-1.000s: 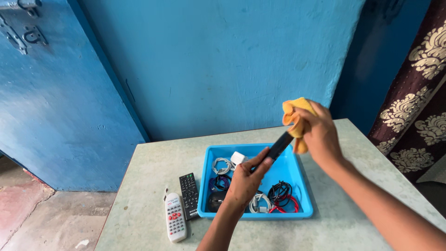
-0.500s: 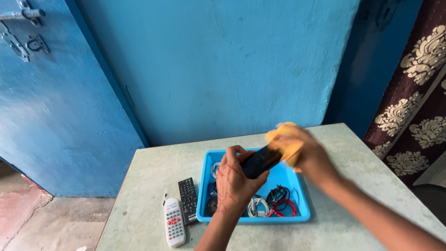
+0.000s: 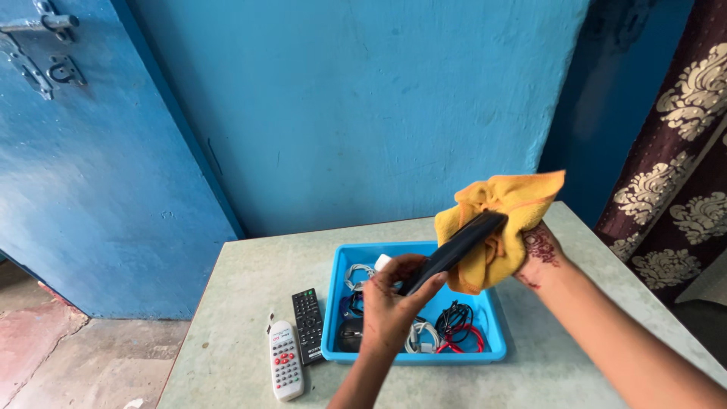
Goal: The person wipes down several electronic devices including remote controls and a computer mouse with a yellow cloth, and coils various cables before placing them into a blue tray.
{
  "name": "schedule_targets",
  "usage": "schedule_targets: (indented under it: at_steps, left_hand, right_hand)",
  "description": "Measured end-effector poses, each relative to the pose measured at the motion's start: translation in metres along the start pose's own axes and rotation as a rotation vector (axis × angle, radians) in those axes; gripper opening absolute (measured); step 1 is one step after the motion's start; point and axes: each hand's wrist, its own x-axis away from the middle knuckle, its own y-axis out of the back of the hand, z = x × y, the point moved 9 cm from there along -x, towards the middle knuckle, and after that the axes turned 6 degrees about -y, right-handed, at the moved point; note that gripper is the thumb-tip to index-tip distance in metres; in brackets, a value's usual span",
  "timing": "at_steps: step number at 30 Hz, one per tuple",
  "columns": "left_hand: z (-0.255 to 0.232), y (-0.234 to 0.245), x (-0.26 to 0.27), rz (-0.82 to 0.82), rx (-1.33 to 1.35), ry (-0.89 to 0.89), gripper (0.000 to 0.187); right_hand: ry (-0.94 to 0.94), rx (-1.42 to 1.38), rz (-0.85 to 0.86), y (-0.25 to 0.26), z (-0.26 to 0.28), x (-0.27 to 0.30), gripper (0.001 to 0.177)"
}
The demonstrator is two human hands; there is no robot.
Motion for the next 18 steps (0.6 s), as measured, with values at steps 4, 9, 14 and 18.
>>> schedule_targets:
  at_steps: [4,9,14,18]
  left_hand:
    - [0.019,-0.019,0.005,-0.016,0.02,0.135,0.031]
    - [0.014,-0.017,-0.001,-0.167,-0.272,0.063,0.044]
    - [0.013,-0.002,-0.007,-0.367,-0.362,0.105,0.043]
    - [0.009,0.01,-0.012,-0.46,-0.394,0.018,0.045]
  right_hand:
    - [0.106,-0.34,0.03,-0.009,-0.007,-0.004,0.032]
    - [0.096,-0.265,0.093,-0.021,-0.049,-0.013,0.029]
    - [-0.012,-0.112,0.056,-0.063,-0.066,0.024,0.036]
    - [-0.167,-0.093,-0.117,-0.074,-0.074,0.046,0.053]
